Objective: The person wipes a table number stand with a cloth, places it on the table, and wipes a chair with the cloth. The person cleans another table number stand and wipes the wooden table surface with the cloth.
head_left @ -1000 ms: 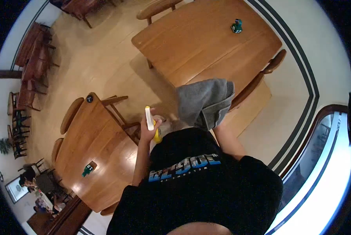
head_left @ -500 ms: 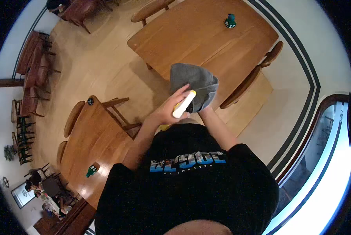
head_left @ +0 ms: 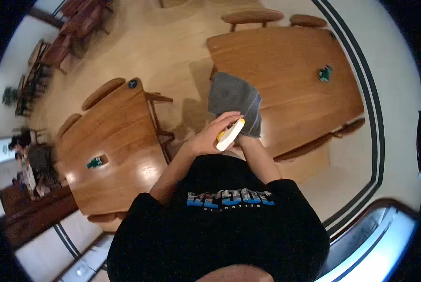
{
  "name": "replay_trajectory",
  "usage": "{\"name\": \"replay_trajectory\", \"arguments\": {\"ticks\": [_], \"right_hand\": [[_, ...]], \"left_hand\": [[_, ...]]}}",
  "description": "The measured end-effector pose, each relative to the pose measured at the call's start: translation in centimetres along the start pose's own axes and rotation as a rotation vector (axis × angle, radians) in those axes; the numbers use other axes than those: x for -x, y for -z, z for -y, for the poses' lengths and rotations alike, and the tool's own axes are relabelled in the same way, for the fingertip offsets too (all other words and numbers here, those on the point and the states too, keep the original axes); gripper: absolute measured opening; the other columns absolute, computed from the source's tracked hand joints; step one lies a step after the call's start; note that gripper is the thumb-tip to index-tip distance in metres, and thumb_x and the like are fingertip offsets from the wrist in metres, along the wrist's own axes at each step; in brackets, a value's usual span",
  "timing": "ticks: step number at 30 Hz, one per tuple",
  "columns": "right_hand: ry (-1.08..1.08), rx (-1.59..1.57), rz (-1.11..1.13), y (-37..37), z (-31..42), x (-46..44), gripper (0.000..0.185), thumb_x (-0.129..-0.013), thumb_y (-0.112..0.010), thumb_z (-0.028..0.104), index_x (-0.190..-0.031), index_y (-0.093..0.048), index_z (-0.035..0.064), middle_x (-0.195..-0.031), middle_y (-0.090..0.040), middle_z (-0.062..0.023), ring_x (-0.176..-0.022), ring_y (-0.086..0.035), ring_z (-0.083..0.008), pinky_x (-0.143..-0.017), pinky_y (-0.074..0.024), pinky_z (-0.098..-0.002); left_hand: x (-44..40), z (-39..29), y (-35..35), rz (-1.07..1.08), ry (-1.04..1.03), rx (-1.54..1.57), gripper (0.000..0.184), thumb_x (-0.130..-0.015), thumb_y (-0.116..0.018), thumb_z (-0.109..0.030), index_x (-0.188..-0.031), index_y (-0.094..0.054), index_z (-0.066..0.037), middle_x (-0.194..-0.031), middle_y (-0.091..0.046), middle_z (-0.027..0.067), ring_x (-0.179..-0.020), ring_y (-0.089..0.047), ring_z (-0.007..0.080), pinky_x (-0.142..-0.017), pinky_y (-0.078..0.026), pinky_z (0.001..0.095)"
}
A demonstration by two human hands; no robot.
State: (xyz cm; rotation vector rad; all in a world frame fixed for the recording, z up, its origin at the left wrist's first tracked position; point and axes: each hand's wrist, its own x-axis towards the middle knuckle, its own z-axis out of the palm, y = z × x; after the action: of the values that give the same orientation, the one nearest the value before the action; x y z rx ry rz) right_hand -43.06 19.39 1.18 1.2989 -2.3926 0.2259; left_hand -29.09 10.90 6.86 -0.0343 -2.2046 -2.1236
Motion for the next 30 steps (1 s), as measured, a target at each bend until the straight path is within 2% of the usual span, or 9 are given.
{"name": "replay_trajectory", "arguments": {"ticks": [2,4,7,9,12,19,23,27,30], "right_hand": [[0.015,-0.568,-0.106,3.1,1.2,-4.0,0.036,-0.079,-0.062,0.028,-0.108,-0.073,0.0084,-0.102,-0.073,-0.0082,-0.082,-0.068,-0.0256,-0.072,-0.0529,-0.0336],[0.149,-0.634,-0.082,2.6,3.3,-5.1,0.036,-0.079,-0.063,0.028,-0.107,-0.073,0.0086,-0.101,-0.073,-0.0082,-0.081,-0.067,-0.0258,-0.071,-0.0526,-0.0339],[0.317,-0.664,-0.034,0.9,6.9,-8.4,0.033,-0.078,-0.063,0.028,-0.103,-0.072,0.0093,-0.096,-0.072,-0.0081,-0.078,-0.066,-0.0265,-0.068,-0.0516,-0.0349],[0.408,-0.657,-0.01,0.5,8.5,-9.1,0.031,-0.077,-0.063,0.028,-0.101,-0.071,0.0097,-0.093,-0.071,-0.008,-0.075,-0.065,-0.027,-0.067,-0.0509,-0.0355],[0.535,-0.632,0.03,-0.5,11.9,-10.8,0.029,-0.076,-0.063,0.028,-0.097,-0.071,0.0104,-0.088,-0.07,-0.0079,-0.072,-0.064,-0.0277,-0.064,-0.0499,-0.0365],[0.841,-0.528,0.047,-0.2,13.1,-12.2,0.023,-0.073,-0.064,0.029,-0.088,-0.069,0.012,-0.078,-0.068,-0.0076,-0.064,-0.061,-0.0293,-0.058,-0.0476,-0.0388],[0.986,-0.483,0.067,-6.4,23.1,-18.5,0.021,-0.071,-0.065,0.029,-0.084,-0.068,0.0126,-0.073,-0.067,-0.0075,-0.061,-0.06,-0.03,-0.056,-0.0466,-0.0397],[0.906,-0.719,-0.056,-20.1,22.2,-20.2,0.033,-0.075,-0.066,0.034,-0.1,-0.073,0.0146,-0.09,-0.073,-0.0037,-0.074,-0.065,-0.0259,-0.062,-0.0499,-0.037],[1.011,-0.834,0.262,-14.7,25.1,-28.1,0.038,-0.08,-0.063,0.037,-0.11,-0.071,0.0153,-0.101,-0.072,-0.0035,-0.082,-0.066,-0.0262,-0.069,-0.0523,-0.0374]], "left_hand": [[2.1,0.2,2.0,-0.118,-0.018,-0.17,0.067,-0.081,-0.068,0.001,-0.144,-0.044,-0.001,-0.129,-0.053,0.0131,-0.104,-0.057,0.0236,-0.09,-0.047,0.0349],[5.2,2.0,3.9,-0.406,0.039,0.175,0.06,-0.08,-0.063,0.008,-0.138,-0.049,-0.001,-0.124,-0.055,0.0119,-0.088,-0.057,0.0181,-0.077,-0.049,0.0317],[10.2,12.1,7.6,-0.873,-0.149,0.103,0.054,-0.08,-0.061,0.011,-0.132,-0.053,-0.001,-0.124,-0.054,0.0115,-0.08,-0.056,0.015,-0.071,-0.049,0.0302],[12.0,7.8,8.7,-1.179,-0.024,0.063,0.046,-0.081,-0.062,0.009,-0.125,-0.055,-0.002,-0.112,-0.059,0.0086,-0.076,-0.056,0.015,-0.07,-0.048,0.0292],[17.1,12.1,12.4,-1.282,0.062,-0.354,0.042,-0.082,-0.064,0.006,-0.122,-0.056,-0.003,-0.092,-0.059,0.0042,-0.072,-0.054,0.0148,-0.068,-0.047,0.0275],[21.3,15.0,18.3,-1.625,0.125,-0.314,0.042,-0.083,-0.069,0.001,-0.123,-0.056,-0.004,-0.078,-0.055,0.0,-0.069,-0.053,0.0148,-0.068,-0.046,0.0267],[22.4,14.8,20.9,-1.733,0.19,-0.255,0.044,-0.085,-0.071,-0.003,-0.126,-0.055,-0.004,-0.078,-0.055,-0.0002,-0.069,-0.054,0.0148,-0.068,-0.046,0.0277],[21.8,14.4,23.2,-1.775,0.208,-0.226,0.036,-0.084,-0.076,-0.008,-0.115,-0.057,-0.004,-0.082,-0.055,0.0025,-0.072,-0.054,0.0165,-0.07,-0.048,0.0289],[20.1,15.8,24.8,-1.856,0.159,-0.125,0.037,-0.085,-0.075,-0.008,-0.117,-0.058,-0.004,-0.083,-0.055,0.0025,-0.072,-0.054,0.0161,-0.07,-0.048,0.0286]]}}
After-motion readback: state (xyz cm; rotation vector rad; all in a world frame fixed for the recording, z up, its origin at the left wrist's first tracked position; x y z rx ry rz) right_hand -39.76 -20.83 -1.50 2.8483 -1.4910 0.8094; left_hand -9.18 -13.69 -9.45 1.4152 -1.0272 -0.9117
